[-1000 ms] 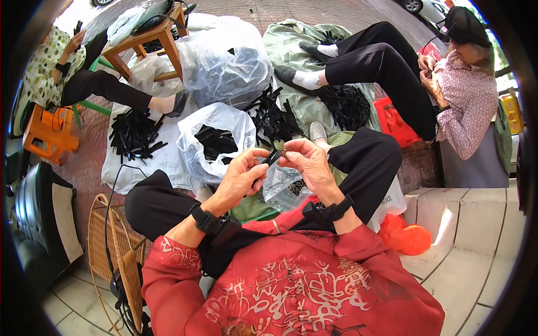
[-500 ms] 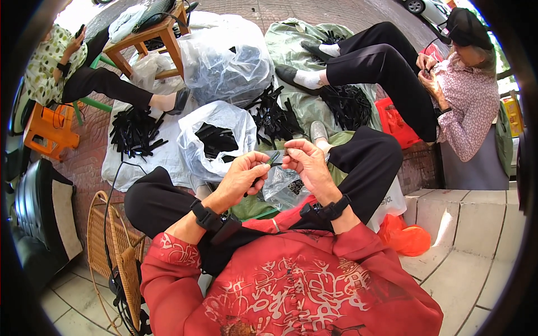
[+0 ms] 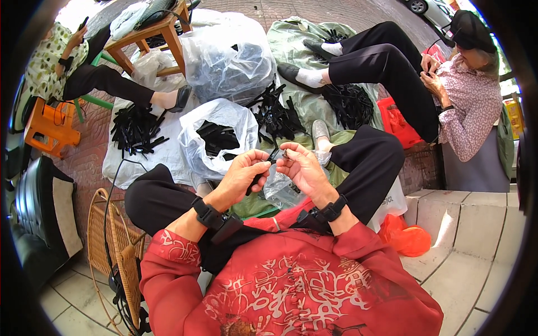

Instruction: The recorder is manually assembling or processing small black plastic components for shoes, possibly sandal straps or fasteners.

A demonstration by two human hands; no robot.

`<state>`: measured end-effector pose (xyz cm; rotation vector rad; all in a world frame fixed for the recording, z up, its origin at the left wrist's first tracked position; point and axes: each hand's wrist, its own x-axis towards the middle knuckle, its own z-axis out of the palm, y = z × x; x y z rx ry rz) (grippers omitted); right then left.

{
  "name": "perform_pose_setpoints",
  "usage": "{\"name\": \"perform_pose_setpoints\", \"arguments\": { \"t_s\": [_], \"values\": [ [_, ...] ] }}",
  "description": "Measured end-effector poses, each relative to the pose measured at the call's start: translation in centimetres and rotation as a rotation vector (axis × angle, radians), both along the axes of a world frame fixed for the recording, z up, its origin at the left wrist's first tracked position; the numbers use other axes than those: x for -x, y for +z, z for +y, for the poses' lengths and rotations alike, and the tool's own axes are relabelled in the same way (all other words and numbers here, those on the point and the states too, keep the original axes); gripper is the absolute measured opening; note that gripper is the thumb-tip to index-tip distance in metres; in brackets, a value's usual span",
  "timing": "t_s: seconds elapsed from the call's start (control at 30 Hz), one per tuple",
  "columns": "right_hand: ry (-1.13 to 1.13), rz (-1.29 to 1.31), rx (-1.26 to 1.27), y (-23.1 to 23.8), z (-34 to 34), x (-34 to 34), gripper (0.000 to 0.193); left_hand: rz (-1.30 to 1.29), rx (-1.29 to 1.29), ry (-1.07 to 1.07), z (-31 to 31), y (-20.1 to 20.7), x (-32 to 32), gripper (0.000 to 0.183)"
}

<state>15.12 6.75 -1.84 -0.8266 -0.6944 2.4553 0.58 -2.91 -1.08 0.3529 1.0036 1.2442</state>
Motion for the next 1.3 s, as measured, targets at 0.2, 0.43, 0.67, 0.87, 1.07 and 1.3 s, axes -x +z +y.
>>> {"name": "perform_pose_setpoints", "arguments": {
  "t_s": [0.2, 0.43, 0.67, 0.87, 1.07, 1.3],
  "values": [
    [-0.004, 0.066, 0.133, -1.6, 0.3, -0.6, 0.012, 0.003, -0.017, -0.013, 0.0, -0.2, -0.1, 0.013],
    [-0.06, -0.159, -0.232, -0.2, -1.5, 0.6, 0.014, 0.014, 0.026, 0.118, 0.2, -1.3, -0.3, 0.017],
    [0.021, -0.239, -0.502, 0.1, -1.9, 0.6, 0.014, 0.09, 0.019, 0.151, 0.4, -0.9, -0.3, 0.023],
    [0.163, -0.292, -0.633, 1.1, -1.4, 0.5, 0.012, 0.136, 0.017, 0.173, 0.2, -0.8, -0.4, 0.023],
    [0.314, -0.279, -0.567, 1.0, 0.0, -0.6, 0.013, 0.14, 0.017, 0.06, 0.3, -0.4, -0.4, 0.022],
    [0.255, -0.288, -0.437, 1.3, -0.2, -0.8, 0.013, 0.036, 0.017, 0.085, 0.3, -0.9, -0.3, 0.02]
  ]
}}
